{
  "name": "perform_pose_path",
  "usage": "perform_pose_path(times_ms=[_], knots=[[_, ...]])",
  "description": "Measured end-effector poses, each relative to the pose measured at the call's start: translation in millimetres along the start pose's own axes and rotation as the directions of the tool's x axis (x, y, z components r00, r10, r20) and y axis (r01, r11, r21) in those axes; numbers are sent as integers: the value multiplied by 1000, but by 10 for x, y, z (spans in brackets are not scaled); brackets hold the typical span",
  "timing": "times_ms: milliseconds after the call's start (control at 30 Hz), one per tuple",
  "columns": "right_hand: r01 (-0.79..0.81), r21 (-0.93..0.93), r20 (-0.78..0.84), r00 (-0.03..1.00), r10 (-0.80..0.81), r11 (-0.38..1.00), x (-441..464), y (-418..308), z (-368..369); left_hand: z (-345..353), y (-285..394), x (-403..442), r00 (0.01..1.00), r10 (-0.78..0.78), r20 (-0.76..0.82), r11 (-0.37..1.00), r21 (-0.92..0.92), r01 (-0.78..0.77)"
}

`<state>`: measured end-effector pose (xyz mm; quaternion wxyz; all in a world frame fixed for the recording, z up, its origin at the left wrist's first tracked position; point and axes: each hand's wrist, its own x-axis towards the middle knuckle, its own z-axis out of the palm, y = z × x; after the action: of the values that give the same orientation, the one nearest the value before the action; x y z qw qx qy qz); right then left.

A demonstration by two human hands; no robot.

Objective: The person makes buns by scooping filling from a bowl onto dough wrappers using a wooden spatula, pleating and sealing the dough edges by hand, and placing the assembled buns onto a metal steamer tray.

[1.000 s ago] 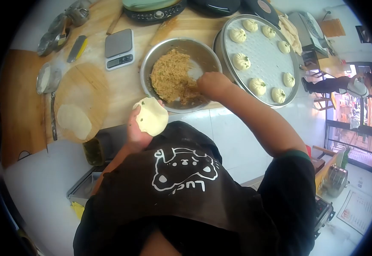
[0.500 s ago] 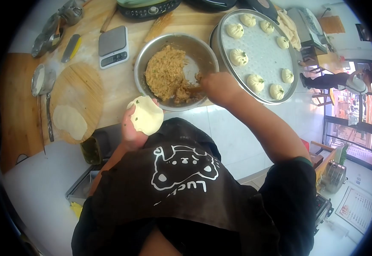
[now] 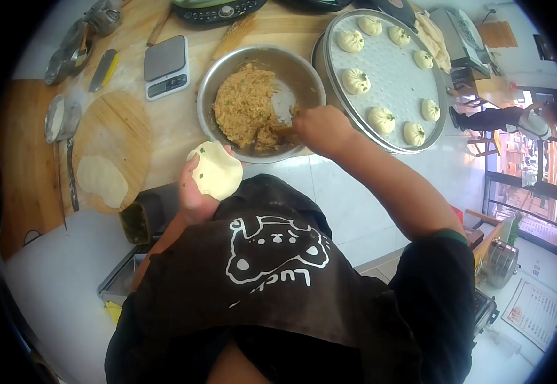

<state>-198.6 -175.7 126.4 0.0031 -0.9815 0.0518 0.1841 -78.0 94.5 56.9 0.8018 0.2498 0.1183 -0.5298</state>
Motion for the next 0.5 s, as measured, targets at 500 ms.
perform_pose_path(times_ms=[500], knots=[[93, 48, -7, 996, -93, 995, 176, -204, 53, -36, -72, 4, 1000, -2, 15, 1000, -28, 2]])
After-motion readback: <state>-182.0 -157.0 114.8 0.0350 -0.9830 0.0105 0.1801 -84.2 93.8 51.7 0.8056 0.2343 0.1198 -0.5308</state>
